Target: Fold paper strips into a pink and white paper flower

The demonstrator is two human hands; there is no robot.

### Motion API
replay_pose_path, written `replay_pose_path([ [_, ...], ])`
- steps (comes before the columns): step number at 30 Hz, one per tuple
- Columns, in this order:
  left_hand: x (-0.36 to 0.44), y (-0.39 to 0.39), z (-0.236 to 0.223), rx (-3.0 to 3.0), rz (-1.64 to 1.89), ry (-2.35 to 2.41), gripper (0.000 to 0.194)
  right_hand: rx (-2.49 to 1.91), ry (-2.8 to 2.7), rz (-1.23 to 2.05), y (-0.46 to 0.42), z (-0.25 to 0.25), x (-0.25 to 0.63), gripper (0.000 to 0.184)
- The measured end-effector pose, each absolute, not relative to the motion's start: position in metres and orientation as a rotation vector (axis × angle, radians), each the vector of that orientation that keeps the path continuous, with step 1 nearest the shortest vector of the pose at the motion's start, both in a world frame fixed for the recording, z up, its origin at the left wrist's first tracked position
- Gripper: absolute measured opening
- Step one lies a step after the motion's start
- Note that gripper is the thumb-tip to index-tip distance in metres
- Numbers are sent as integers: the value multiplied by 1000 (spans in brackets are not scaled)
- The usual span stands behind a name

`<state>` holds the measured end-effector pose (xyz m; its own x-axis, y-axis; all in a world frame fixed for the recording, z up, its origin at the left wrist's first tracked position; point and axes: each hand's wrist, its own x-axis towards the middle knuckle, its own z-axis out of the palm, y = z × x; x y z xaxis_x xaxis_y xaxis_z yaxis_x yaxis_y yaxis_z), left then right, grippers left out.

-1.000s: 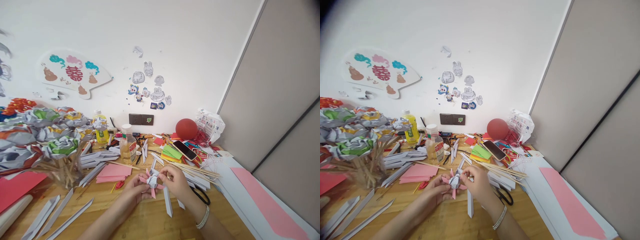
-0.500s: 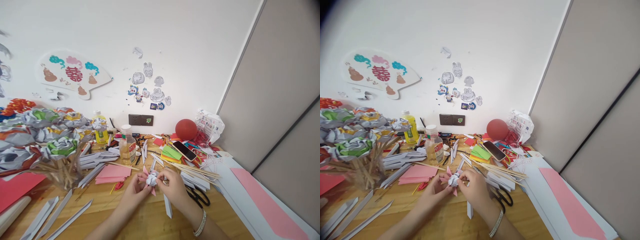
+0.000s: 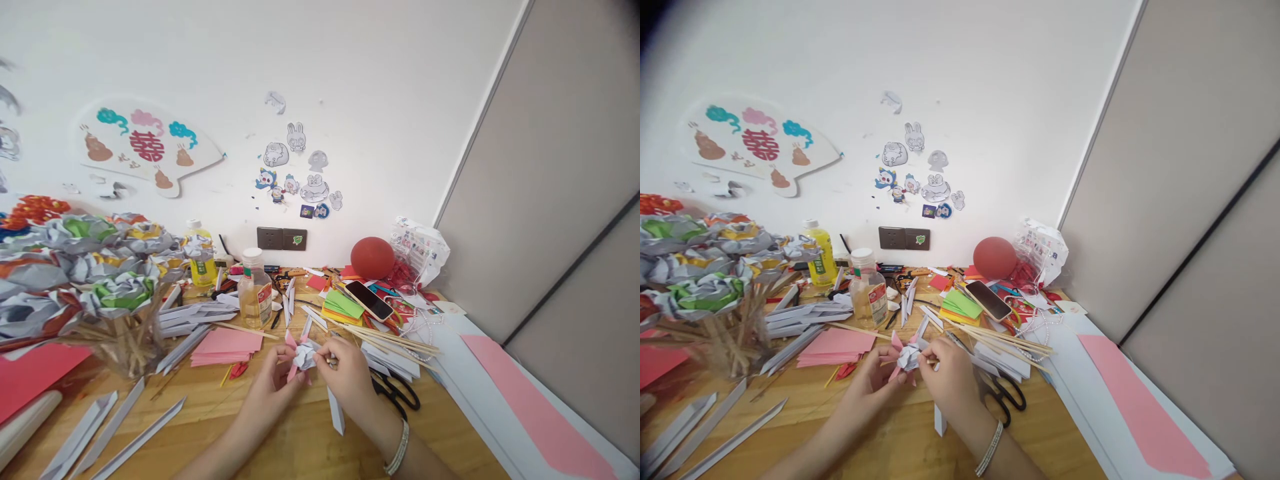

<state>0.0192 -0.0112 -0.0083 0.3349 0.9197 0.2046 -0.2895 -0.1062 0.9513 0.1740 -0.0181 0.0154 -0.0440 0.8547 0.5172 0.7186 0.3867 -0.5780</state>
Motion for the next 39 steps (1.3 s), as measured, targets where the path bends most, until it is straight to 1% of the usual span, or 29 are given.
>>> replay_pose_path([
  [4,20,-11,-7,1290,1151,672,31,-1383,-1910,-38,-22,15,174,15],
  [6,20,-11,-8,1300,1167,679,31,-1379,-1943,-99,-24,16,174,14],
  [11,20,-10,-8,1306,1168,681,31,-1357,-1911,9,-24,18,173,14],
  [15,21,-12,-6,1316,1170,694,32,-1396,-1934,-26,-21,16,173,15],
  [20,22,-14,-4,1329,1161,715,30,-1365,-2080,-332,-21,9,173,19],
  [23,22,-14,-5,1340,1150,708,27,-1336,-2112,-421,-20,4,173,20],
  [26,22,-14,-8,1336,1151,714,27,-1329,-2127,-397,-20,3,174,20],
  [33,21,-13,-7,1240,1175,718,32,-1353,-2023,-77,-21,15,177,15],
  [39,22,-14,-6,1256,1160,700,33,-1377,-1994,-87,-21,16,175,14],
])
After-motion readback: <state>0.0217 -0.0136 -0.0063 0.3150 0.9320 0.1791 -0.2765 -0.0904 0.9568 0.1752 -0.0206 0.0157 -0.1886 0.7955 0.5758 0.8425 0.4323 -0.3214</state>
